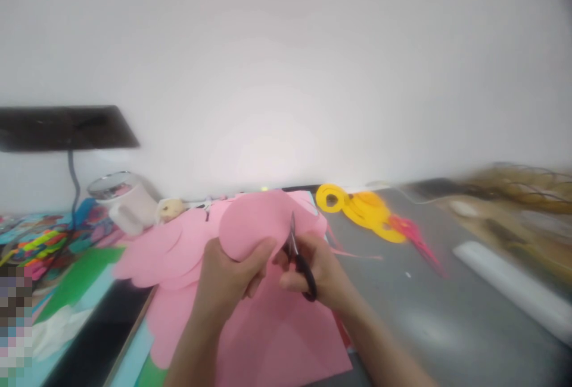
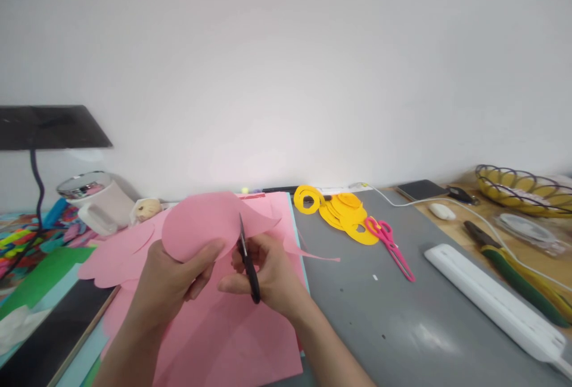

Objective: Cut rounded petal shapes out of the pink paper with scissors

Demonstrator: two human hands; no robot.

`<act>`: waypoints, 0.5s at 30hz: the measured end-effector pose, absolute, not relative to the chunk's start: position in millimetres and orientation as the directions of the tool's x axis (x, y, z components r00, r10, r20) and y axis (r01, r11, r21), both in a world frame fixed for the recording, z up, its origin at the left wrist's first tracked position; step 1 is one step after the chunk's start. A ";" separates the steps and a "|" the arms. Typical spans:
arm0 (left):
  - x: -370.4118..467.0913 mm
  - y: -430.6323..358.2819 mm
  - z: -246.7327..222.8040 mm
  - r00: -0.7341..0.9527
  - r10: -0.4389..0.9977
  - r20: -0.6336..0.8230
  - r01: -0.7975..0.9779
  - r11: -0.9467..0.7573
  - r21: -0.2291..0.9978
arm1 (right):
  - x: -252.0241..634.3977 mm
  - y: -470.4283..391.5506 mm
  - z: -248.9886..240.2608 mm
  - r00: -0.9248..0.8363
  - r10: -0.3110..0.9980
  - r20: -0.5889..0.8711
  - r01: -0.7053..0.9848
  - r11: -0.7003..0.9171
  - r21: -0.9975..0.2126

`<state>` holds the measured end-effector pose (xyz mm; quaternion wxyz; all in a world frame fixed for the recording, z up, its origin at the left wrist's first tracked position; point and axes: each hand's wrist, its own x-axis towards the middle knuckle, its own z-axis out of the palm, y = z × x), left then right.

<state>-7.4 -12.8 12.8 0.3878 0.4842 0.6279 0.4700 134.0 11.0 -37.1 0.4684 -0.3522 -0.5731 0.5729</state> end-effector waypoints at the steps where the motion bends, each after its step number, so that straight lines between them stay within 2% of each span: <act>1: -7.3 -12.8 12.9 -0.230 0.973 -0.034 0.239 0.090 0.967 | 133.9 11.0 -37.0 -0.314 0.940 0.136 -0.133 0.098 -0.986; 15: -8.7 -13.2 13.4 -0.230 0.973 -0.033 0.260 0.094 0.961 | 130.3 11.7 -39.4 -0.311 0.942 0.122 -0.165 0.072 -0.984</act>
